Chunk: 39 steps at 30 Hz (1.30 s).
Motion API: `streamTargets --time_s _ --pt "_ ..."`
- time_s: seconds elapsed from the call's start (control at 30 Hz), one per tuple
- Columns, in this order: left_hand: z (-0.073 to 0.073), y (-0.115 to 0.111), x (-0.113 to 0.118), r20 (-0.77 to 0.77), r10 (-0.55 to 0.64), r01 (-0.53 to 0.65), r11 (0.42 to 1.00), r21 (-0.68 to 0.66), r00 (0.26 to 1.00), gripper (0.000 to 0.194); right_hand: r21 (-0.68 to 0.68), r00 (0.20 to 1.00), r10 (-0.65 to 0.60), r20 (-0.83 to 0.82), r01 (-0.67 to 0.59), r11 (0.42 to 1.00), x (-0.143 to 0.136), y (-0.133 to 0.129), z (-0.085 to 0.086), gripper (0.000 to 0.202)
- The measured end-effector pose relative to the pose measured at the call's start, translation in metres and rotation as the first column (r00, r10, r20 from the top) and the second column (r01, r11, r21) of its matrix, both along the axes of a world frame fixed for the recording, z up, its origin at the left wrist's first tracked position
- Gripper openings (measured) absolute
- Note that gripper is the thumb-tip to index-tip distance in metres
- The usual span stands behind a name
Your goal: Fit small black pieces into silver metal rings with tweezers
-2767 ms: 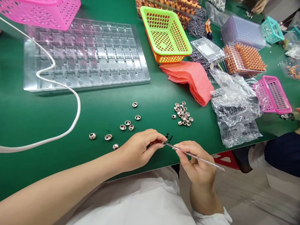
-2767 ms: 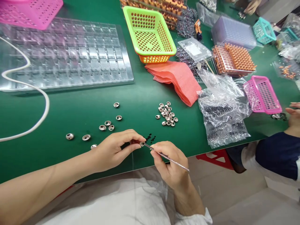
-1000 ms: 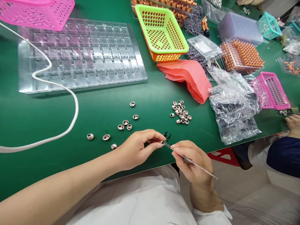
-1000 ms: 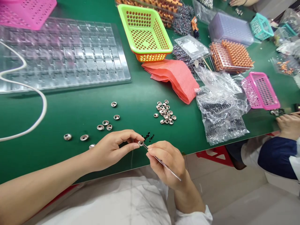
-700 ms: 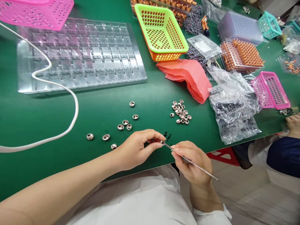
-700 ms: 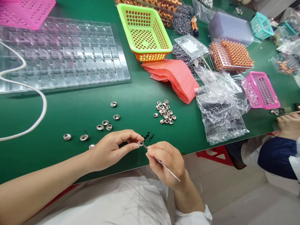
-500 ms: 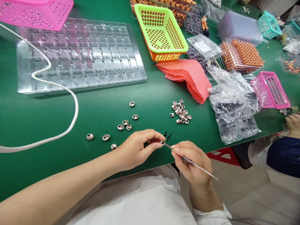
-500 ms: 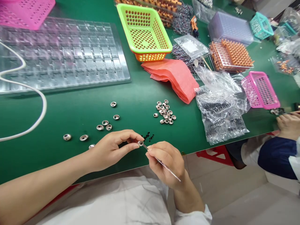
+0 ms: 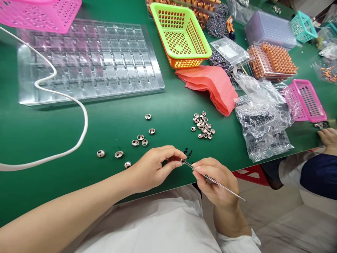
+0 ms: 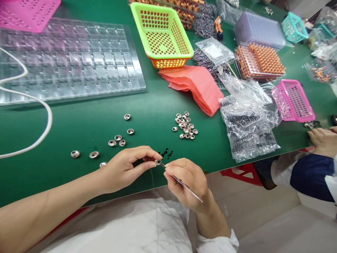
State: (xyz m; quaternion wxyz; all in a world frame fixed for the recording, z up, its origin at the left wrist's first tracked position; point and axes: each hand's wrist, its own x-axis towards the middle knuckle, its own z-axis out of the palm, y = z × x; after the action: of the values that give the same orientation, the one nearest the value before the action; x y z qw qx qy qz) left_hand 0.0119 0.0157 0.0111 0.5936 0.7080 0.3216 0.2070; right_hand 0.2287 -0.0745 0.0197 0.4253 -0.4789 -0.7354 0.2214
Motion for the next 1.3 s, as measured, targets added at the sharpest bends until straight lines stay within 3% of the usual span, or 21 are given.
streamTargets --time_s 0.67,0.93,1.3 --pt "0.002 -0.001 -0.002 -0.006 0.042 -0.042 0.999 -0.015 0.999 0.017 0.172 0.991 -0.104 0.082 0.088 0.981 -0.013 -0.007 -0.006 0.039" --pt "0.007 -0.001 -0.001 0.014 -0.001 0.003 0.989 -0.149 1.000 0.018 0.141 0.995 -0.036 0.089 0.023 0.990 -0.008 -0.008 0.003 0.034" --pt "0.008 -0.002 -0.001 -0.007 -0.013 0.012 0.991 -0.130 1.000 0.017 0.135 0.994 0.036 0.107 -0.050 0.990 -0.001 -0.004 0.007 0.037"
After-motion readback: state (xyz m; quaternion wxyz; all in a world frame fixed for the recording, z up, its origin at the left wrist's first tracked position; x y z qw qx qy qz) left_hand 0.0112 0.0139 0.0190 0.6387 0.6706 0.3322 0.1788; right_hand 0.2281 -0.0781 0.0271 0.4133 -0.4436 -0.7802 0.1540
